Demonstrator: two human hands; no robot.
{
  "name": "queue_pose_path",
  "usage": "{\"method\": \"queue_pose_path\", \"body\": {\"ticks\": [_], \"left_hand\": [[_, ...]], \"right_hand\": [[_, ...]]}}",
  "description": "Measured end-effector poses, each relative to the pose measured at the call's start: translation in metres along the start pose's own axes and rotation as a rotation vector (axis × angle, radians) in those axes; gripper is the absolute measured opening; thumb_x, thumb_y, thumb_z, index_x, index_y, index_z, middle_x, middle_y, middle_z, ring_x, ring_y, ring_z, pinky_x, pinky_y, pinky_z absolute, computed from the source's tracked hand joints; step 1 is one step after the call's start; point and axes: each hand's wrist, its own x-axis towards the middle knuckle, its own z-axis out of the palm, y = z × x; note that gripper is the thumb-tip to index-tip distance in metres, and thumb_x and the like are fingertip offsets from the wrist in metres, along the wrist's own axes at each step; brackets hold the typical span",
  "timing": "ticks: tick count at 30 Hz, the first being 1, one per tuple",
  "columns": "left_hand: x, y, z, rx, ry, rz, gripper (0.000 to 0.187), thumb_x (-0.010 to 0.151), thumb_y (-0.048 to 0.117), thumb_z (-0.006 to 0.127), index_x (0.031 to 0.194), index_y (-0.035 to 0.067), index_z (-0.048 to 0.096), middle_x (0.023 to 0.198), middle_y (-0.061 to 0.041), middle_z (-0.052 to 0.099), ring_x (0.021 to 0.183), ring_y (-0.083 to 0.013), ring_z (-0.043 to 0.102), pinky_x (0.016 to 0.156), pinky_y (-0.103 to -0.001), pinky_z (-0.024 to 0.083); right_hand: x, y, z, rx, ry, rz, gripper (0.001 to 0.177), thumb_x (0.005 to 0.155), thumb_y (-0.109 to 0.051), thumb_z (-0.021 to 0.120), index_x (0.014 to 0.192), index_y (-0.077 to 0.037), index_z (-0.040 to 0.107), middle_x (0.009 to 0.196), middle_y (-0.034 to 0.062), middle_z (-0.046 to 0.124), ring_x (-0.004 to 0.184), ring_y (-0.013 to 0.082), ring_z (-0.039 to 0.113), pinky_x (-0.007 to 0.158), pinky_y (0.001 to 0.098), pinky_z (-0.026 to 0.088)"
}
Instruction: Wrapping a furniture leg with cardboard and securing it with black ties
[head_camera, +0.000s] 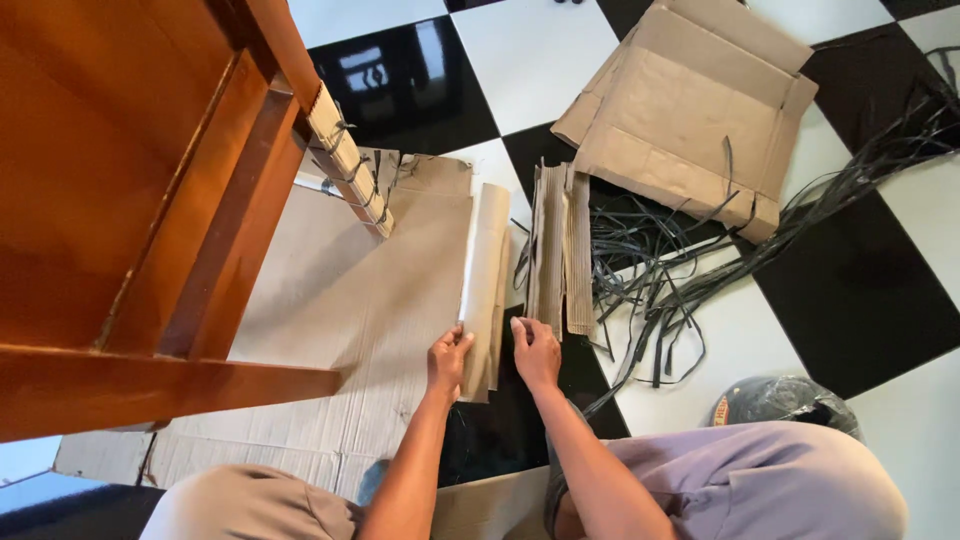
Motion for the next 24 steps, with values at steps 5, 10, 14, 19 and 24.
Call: {"method": "queue_pose_path", "body": {"ticks": [5, 10, 14, 19, 24], "left_hand": [[-0.011, -0.003, 0.006, -0.007, -0.054, -0.077, 0.025, 0.095, 0.02, 0.073, 0.117, 0.012, 0.079, 0.103, -0.009, 0.078, 0.089, -0.0159, 0.072, 0.082, -0.034, 0.06], [-0.017, -0.01, -0.006, -0.018, -0.014, -0.126, 0.025, 0.095, 0.019, 0.074, 0.118, 0.01, 0.079, 0.103, -0.013, 0.079, 0.086, -0.0211, 0.073, 0.079, -0.036, 0.062], [0.017, -0.069, -0.044, 0.463, 0.14, -0.163, 0.023, 0.093, 0.033, 0.066, 0.113, 0.032, 0.077, 0.097, 0.003, 0.079, 0.091, -0.0185, 0.074, 0.085, -0.033, 0.061], [-0.003, -0.06, -0.044, 0.991, 0.231, -0.09, 0.041, 0.087, 0.048, 0.062, 0.127, 0.048, 0.068, 0.121, 0.003, 0.076, 0.112, -0.0332, 0.071, 0.104, -0.047, 0.055], [-0.05, -0.016, -0.018, 1.095, 0.251, 0.086, 0.047, 0.089, 0.036, 0.065, 0.136, 0.033, 0.067, 0.152, -0.01, 0.04, 0.126, -0.0446, 0.06, 0.107, -0.056, 0.052]], "right_hand": [[0.001, -0.028, 0.0, 0.721, -0.155, 0.188, 0.03, 0.096, -0.029, 0.073, 0.12, -0.01, 0.074, 0.108, 0.0091, 0.075, 0.102, 0.0225, 0.069, 0.091, 0.038, 0.056], [0.016, -0.021, 0.006, 1.084, -0.302, 0.286, 0.023, 0.093, -0.015, 0.075, 0.115, -0.011, 0.071, 0.092, 0.0027, 0.073, 0.081, 0.0168, 0.07, 0.074, 0.0331, 0.06], [0.011, -0.03, -0.002, 0.97, -0.243, 0.269, 0.031, 0.094, -0.01, 0.071, 0.125, -0.004, 0.067, 0.102, 0.0086, 0.071, 0.091, 0.0192, 0.066, 0.083, 0.0344, 0.056], [0.032, 0.025, 0.009, 0.05, 0.06, 0.113, 0.038, 0.093, -0.039, 0.071, 0.128, -0.024, 0.074, 0.121, 0.0088, 0.074, 0.116, 0.0302, 0.068, 0.1, 0.0455, 0.054], [0.035, 0.053, 0.018, -0.118, -0.063, 0.011, 0.031, 0.094, -0.028, 0.068, 0.124, -0.03, 0.075, 0.123, 0.0057, 0.07, 0.121, 0.0357, 0.065, 0.101, 0.0506, 0.052]]}}
